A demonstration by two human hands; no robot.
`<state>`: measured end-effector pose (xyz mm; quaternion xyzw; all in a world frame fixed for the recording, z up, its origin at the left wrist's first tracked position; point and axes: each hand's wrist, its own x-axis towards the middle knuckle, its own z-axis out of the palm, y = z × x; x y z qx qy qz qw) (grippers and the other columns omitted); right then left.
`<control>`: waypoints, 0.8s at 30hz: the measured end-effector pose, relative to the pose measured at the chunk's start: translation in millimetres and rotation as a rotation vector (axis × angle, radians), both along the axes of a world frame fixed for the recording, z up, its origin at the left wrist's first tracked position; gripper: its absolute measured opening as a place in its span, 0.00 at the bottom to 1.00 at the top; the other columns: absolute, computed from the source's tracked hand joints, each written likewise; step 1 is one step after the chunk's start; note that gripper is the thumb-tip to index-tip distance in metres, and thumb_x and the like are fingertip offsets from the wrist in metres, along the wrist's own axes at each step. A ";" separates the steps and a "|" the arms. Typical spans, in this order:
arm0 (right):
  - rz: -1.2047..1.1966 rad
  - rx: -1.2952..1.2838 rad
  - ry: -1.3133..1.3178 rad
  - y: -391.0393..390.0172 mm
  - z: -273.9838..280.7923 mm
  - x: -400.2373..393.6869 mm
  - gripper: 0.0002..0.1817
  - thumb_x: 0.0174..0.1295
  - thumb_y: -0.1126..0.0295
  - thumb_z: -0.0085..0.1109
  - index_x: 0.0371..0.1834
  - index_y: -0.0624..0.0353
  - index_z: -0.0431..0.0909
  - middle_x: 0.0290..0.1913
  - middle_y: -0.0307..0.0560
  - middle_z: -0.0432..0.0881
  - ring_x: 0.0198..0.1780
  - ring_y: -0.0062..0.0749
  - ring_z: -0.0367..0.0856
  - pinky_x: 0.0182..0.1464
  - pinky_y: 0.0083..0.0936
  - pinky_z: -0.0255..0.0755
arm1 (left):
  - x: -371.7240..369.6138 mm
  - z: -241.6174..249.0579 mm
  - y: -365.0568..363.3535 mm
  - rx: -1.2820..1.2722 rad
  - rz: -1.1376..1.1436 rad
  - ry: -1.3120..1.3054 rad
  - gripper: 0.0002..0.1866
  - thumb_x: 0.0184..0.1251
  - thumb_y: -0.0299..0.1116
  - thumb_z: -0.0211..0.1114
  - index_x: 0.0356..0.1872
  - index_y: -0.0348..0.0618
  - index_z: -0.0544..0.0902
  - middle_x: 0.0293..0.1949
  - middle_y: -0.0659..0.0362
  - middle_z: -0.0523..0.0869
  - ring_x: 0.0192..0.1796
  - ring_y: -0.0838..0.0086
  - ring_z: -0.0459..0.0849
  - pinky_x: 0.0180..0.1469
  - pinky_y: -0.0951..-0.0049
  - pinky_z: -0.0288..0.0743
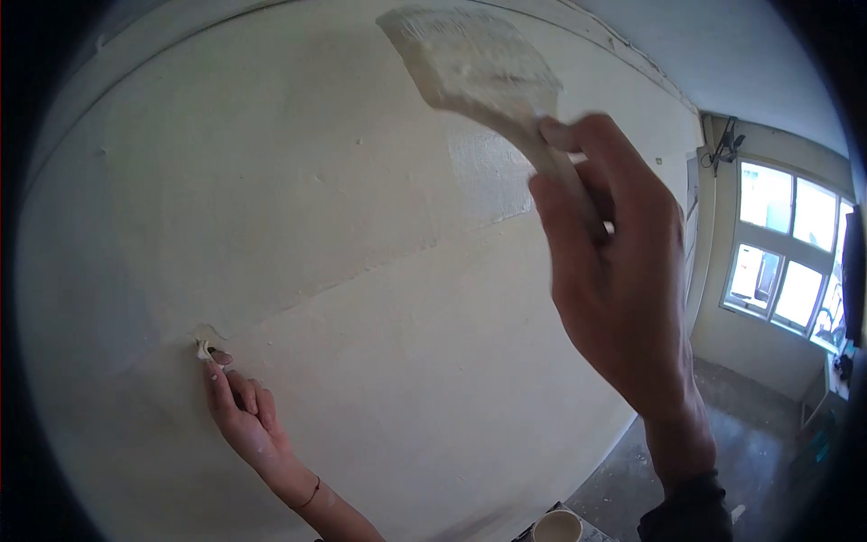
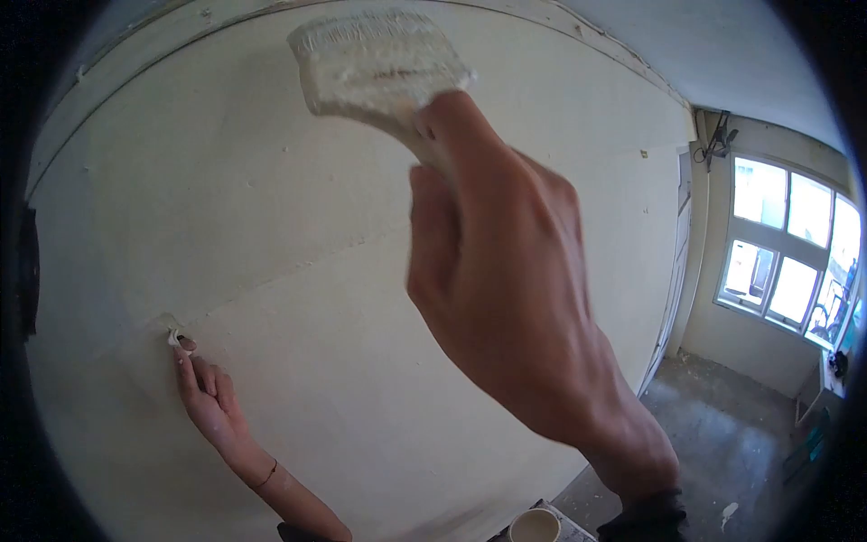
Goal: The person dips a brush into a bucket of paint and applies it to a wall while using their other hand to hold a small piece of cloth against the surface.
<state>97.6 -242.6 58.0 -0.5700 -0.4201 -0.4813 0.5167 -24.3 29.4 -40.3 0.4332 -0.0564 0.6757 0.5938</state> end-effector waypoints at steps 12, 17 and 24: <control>-0.065 0.029 -0.077 44.3 42.0 10.8 0.11 0.63 0.75 0.52 0.47 0.69 0.74 0.17 0.46 0.73 0.17 0.20 0.67 0.22 0.26 0.57 | -1.7 3.0 -3.2 -0.026 -0.009 0.015 0.15 0.77 0.42 0.49 0.42 0.39 0.72 0.14 0.70 0.58 0.12 0.89 0.48 0.12 0.83 0.41; -0.023 -0.044 -0.032 36.8 47.2 3.9 0.11 0.63 0.75 0.53 0.46 0.70 0.74 0.20 0.49 0.76 0.18 0.22 0.68 0.23 0.27 0.61 | -1.8 2.4 -1.9 -0.023 -0.014 0.023 0.14 0.77 0.42 0.49 0.42 0.39 0.72 0.14 0.70 0.58 0.12 0.89 0.48 0.12 0.83 0.41; 0.021 -0.155 0.087 12.9 -0.9 -18.1 0.07 0.62 0.77 0.54 0.40 0.68 0.75 0.16 0.45 0.73 0.16 0.17 0.64 0.19 0.22 0.53 | 0.2 1.4 -3.0 -0.022 -0.025 -0.008 0.14 0.77 0.42 0.50 0.41 0.41 0.73 0.14 0.70 0.57 0.12 0.89 0.47 0.12 0.83 0.41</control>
